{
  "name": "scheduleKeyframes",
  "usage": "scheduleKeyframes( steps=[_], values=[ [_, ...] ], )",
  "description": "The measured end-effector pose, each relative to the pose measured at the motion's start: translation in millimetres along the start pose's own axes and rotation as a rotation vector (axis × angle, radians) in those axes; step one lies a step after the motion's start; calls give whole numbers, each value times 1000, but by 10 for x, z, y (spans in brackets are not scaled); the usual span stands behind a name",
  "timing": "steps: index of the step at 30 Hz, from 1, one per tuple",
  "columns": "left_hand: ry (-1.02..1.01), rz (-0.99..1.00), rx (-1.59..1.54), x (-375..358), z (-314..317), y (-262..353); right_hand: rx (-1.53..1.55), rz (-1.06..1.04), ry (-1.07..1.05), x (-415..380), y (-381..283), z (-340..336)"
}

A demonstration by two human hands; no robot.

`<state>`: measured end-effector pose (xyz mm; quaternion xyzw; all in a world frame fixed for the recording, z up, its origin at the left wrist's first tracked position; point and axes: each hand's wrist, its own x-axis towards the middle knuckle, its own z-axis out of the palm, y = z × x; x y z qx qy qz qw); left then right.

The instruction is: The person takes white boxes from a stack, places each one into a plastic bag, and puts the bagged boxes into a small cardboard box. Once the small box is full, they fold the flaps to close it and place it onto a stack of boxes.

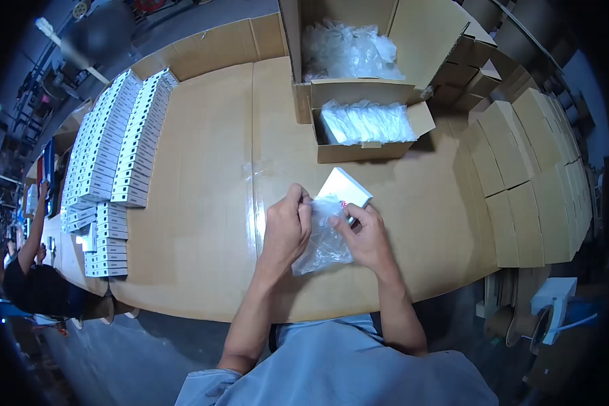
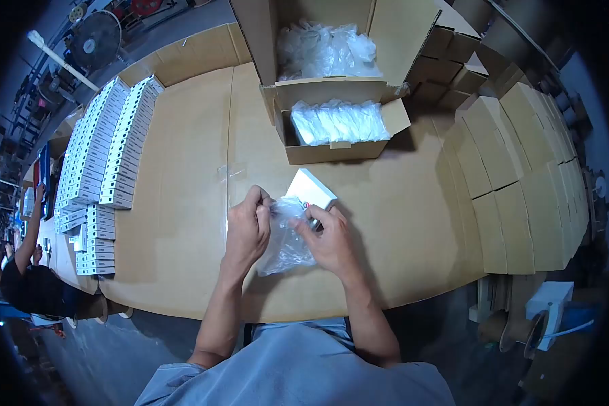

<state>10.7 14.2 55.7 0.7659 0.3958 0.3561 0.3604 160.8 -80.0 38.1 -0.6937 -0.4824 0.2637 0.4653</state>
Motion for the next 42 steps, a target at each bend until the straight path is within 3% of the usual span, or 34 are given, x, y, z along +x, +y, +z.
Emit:
scheduleKeyframes(
  steps=[5, 9, 10, 13, 14, 17, 21, 22, 25, 28, 31, 33, 34, 35, 37, 42],
  values=[
    [72, -36, 12, 105, -80, -34, 267, 57, -152, -89, 169, 15],
    [122, -45, 29, 140, -69, -32, 247, 97, -169, -147, 270, 63],
    [126, -55, -22, 139, -53, -107, 201, 80, -175, -149, 231, 47],
    [132, -245, -637, 183, -88, -178, 155, 102, -141, -140, 224, 35],
    [131, -261, -696, 170, -95, -332, 156, 122, -122, -139, 230, 35],
    [498, -104, -709, 113, 31, -493, 256, 151, -27, -136, 227, 46],
    [-18, -299, -919, -252, -5, -488, 435, 74, 84, -120, 316, 143],
    [-97, -436, -916, -297, -17, -459, 430, 115, 65, -129, 358, 156],
    [-124, -128, -656, -269, 58, -437, 182, 38, 24, -123, 326, 166],
    [-92, -123, -676, -264, 54, -435, -72, -74, 20, -141, 83, 102],
    [-91, -121, -642, -245, -3, -366, 303, -198, 103, -90, 220, 14],
    [-95, -115, -600, -273, -30, -380, 405, -52, 115, -55, 201, -181],
    [-97, -105, -581, -288, -13, -425, 286, -187, 189, 7, 167, -250],
    [-100, -95, -564, -303, 2, -445, 410, -224, 164, 75, 261, -289],
    [-126, -84, -532, -304, -4, -383, 492, -376, 268, 211, -168, -332],
    [-144, -62, -493, -318, 10, -337, 610, -384, 63, 394, -267, -414]
  ],
)
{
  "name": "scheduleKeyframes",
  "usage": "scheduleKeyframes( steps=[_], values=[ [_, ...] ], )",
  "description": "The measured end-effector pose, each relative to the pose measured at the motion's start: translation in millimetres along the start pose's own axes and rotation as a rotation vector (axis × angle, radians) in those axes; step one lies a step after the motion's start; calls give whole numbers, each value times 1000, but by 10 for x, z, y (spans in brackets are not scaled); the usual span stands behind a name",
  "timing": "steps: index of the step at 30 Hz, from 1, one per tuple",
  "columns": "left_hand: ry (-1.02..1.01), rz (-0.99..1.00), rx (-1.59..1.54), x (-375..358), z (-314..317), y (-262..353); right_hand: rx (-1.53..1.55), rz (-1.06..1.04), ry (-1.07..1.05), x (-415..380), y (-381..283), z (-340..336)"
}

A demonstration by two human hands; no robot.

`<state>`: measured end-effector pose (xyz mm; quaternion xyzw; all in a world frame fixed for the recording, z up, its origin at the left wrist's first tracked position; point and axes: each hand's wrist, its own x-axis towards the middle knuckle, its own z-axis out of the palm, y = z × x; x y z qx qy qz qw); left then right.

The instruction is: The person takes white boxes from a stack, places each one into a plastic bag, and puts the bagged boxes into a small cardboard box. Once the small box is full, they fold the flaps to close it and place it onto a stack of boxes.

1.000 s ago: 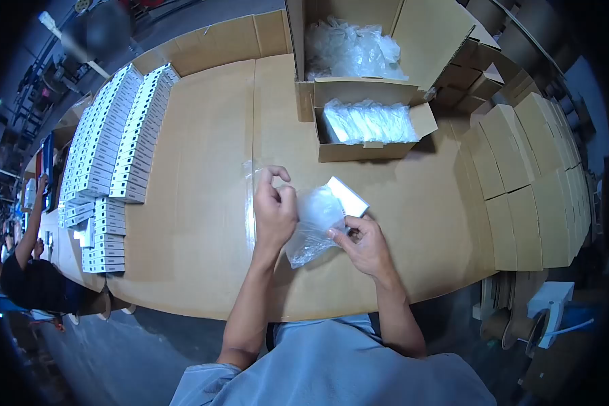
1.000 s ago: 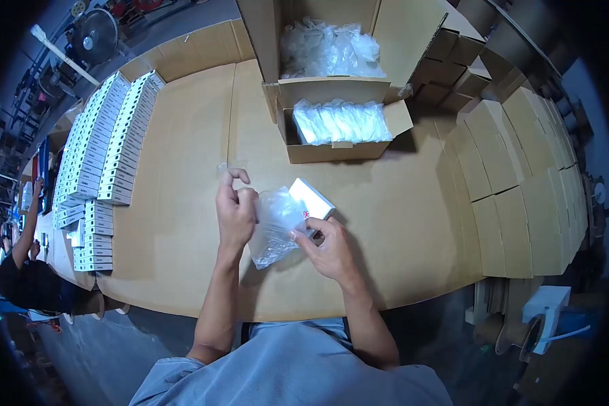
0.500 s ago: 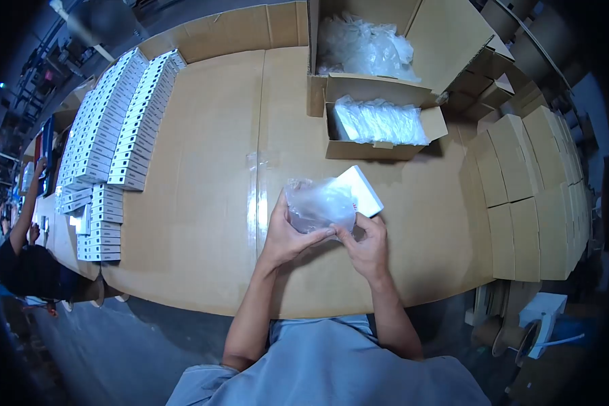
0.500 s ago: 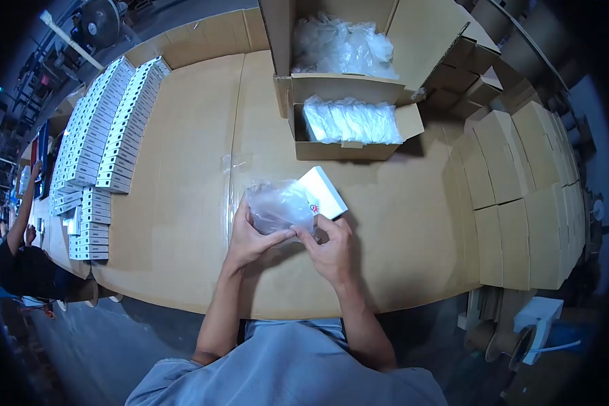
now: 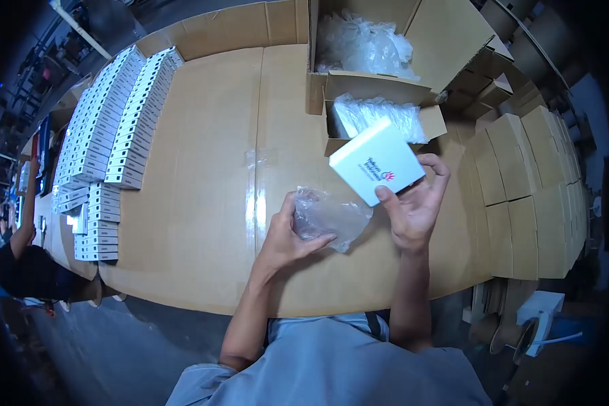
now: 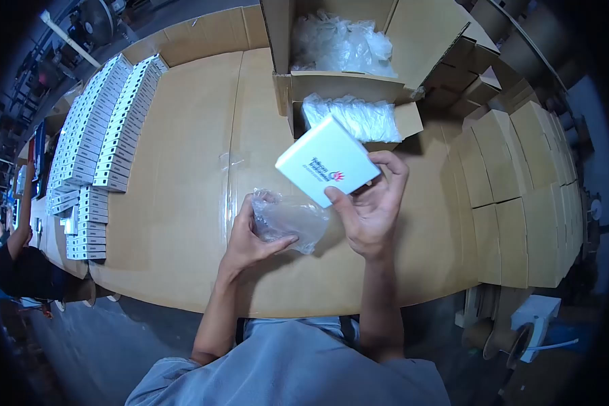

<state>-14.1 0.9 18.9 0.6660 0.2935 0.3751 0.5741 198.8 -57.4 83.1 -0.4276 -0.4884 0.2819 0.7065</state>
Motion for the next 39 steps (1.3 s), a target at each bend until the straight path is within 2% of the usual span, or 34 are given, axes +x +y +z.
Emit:
scheduleKeyframes(
  steps=[2, 6, 16, 21, 27, 32, 35, 39],
  values=[
    [4, 24, -10, -4, 9, -22, 80, 43, 33, 19, 18, 108],
    [-7, 13, 49, -21, -22, -43, -84, -86, 48, -4, 191, 174],
    [-32, -20, 95, 3, -58, -12, -120, -85, 58, -52, 270, 153],
    [-40, -29, 128, -6, -79, -7, 7, -53, 111, -28, 240, 188],
    [14, -9, 79, 25, -40, -32, 41, 22, -29, -78, 229, 187],
    [19, -30, 103, 25, -70, -49, -94, 76, -6, -84, 197, 79],
    [15, -33, 120, 32, -62, -2, -104, 66, -14, -93, 205, 6],
    [-9, -45, 140, 25, -48, -80, -45, 155, -93, -83, 207, 10]
  ],
)
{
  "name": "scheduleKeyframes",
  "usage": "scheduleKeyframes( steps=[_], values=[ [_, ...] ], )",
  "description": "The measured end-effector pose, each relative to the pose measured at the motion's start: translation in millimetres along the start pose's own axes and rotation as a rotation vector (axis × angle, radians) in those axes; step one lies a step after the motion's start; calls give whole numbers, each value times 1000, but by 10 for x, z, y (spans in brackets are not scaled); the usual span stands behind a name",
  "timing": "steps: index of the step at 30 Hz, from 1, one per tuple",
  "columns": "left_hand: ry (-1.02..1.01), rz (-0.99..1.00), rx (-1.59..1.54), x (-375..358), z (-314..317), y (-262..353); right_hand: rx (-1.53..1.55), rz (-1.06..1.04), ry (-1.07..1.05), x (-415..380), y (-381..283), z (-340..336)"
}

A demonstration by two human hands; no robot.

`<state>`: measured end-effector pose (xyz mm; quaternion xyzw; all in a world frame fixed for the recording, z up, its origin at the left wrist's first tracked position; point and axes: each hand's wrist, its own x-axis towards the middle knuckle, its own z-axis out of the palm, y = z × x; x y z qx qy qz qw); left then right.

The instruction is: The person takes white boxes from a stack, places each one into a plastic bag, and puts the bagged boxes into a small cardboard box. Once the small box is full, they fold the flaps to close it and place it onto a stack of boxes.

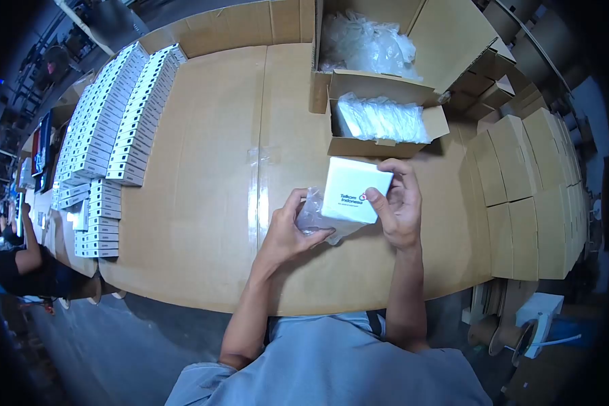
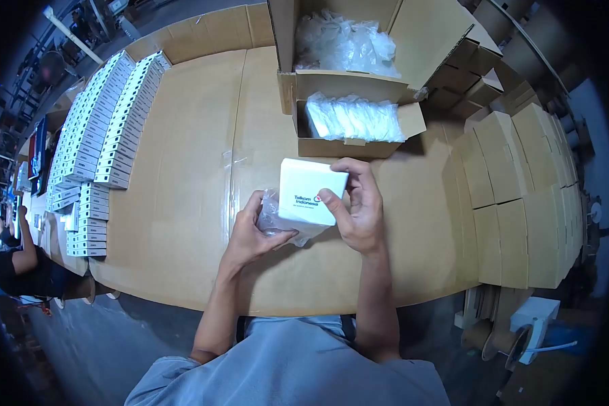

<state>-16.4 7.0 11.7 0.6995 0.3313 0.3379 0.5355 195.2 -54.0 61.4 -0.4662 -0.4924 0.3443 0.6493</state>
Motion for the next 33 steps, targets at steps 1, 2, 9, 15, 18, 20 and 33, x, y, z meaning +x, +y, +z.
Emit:
scheduleKeyframes(
  steps=[1, 2, 9, 15, 18, 20, 33],
  values=[
    [-16, 7, 11, 7, -1, 11, -28, 25, -15, 3, 0, 16],
    [-31, 14, 22, 10, -3, 26, -55, 49, -31, 10, 6, 38],
    [41, -145, -386, -18, 87, -52, -49, 245, -74, 40, 49, 147],
    [134, -154, -483, -18, 119, -266, 200, 338, 9, -152, 164, 179],
    [57, -163, -390, -7, 70, -294, 227, 361, 62, -219, 229, 192],
    [60, -136, -433, -1, 64, -249, 216, 296, 104, -222, 240, 202],
    [235, 27, -140, 13, 81, -45, 321, 257, 136, -268, 469, 67]
  ],
)
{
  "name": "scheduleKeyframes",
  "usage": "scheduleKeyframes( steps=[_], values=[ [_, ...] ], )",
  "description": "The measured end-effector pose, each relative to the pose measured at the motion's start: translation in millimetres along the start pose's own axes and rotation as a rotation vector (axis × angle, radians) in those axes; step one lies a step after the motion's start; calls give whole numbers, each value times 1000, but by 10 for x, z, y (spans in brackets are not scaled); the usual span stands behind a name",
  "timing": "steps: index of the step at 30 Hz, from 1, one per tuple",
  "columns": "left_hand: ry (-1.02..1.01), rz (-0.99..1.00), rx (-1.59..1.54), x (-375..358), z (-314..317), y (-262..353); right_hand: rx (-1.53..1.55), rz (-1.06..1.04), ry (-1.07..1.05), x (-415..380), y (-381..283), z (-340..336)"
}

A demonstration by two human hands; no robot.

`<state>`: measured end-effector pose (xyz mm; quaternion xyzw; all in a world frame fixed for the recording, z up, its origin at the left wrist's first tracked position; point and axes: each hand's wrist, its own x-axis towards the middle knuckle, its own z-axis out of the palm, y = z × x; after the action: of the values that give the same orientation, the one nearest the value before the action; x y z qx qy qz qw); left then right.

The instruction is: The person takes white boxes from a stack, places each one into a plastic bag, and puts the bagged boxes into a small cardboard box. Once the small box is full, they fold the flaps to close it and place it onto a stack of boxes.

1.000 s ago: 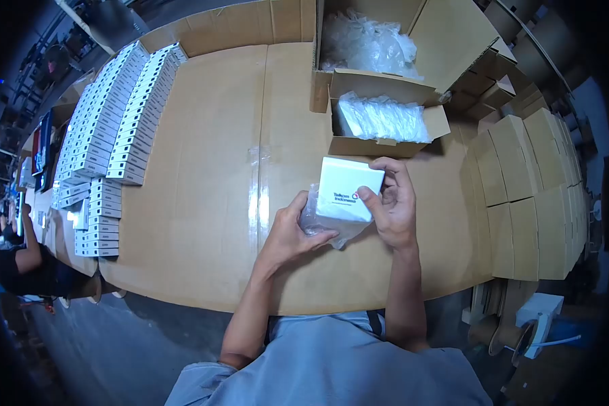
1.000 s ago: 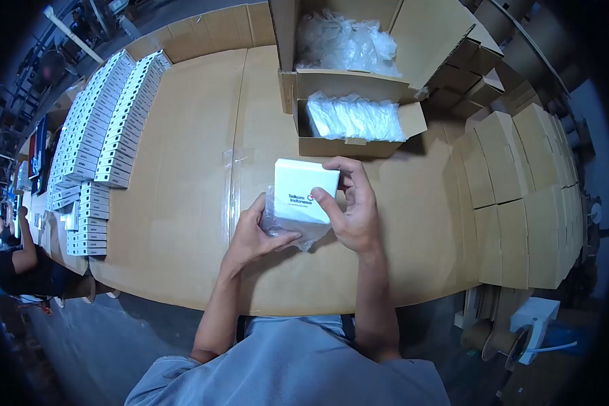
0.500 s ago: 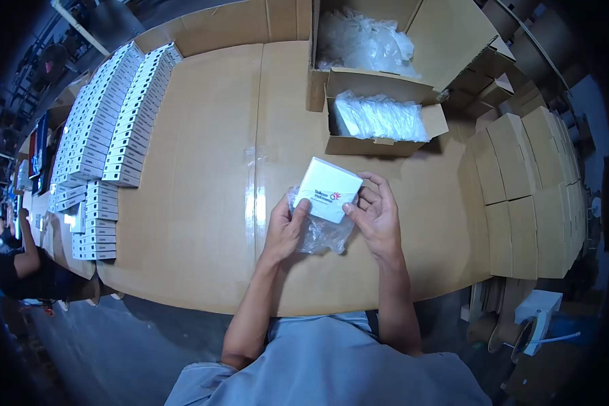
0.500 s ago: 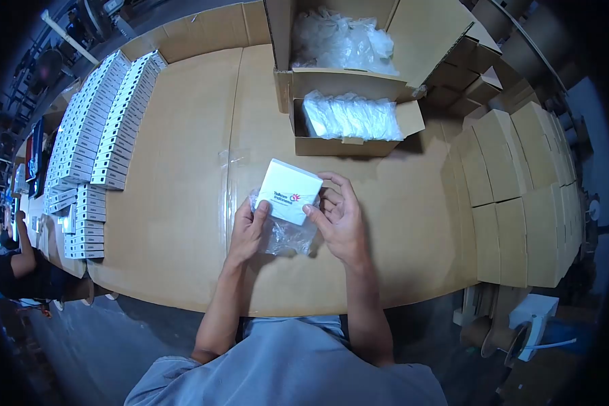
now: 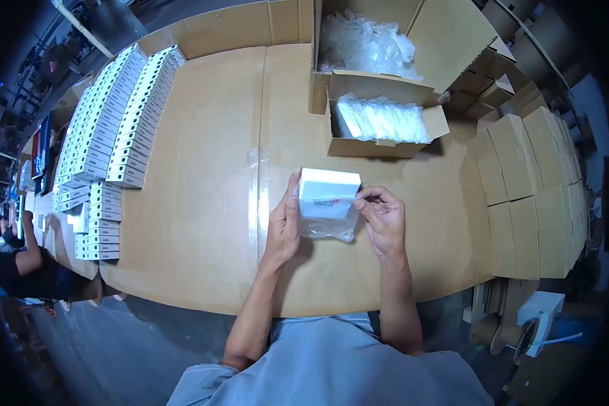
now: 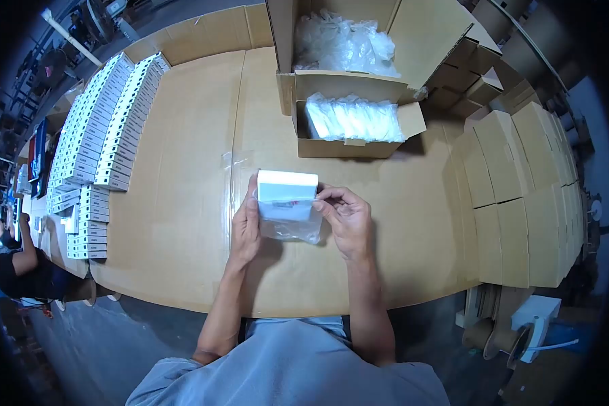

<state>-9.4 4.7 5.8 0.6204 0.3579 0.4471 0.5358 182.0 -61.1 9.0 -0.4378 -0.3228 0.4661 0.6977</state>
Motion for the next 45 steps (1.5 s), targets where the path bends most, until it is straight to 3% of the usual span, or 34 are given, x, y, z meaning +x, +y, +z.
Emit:
scheduleKeyframes(
  steps=[3, 4, 8, 11, 14, 17, 20, 22, 23, 27, 28, 31, 35, 38, 41, 45],
  values=[
    [-80, 24, -142, 17, -32, 64, -42, -71, -62, 11, -75, -1],
    [-66, 106, -17, 37, -32, 22, -62, -89, -83, 8, -113, 5],
    [-106, 189, -68, 21, -4, 59, -286, -122, -133, 7, -212, 16],
    [-11, 66, -250, -16, 70, 43, 23, -130, -102, 31, -218, 89],
    [93, 22, -205, -42, 133, 103, -316, -75, -149, -13, -250, 196],
    [45, -7, -252, -67, 98, 100, -478, 57, -162, -28, -81, 119],
    [-77, 54, -237, -29, 79, 202, -248, 48, -139, -46, -43, 119],
    [-135, -135, -278, -36, -16, 160, -205, 43, -146, -72, -105, 155],
    [-169, -229, -302, -36, -36, 127, -231, 19, -163, -68, -96, 141],
    [-252, -277, -404, -70, -54, -3, -344, 3, -194, -89, -91, 55],
    [-185, -292, -409, -80, -19, 107, -375, 15, -195, -92, -105, 48],
    [-157, -258, -140, -60, -32, 87, -634, -24, -220, -60, -222, 81],
    [-34, -296, -197, -103, 63, 85, -439, 210, 17, -71, -196, 1],
    [71, -355, -210, -88, 122, 158, -239, 6, 142, -30, -304, 80],
    [91, -402, -206, -81, 100, 121, -606, -212, -140, -40, -407, 28],
    [107, -374, -268, -82, 133, 6, -722, -186, -346, -20, -339, 51]
  ],
)
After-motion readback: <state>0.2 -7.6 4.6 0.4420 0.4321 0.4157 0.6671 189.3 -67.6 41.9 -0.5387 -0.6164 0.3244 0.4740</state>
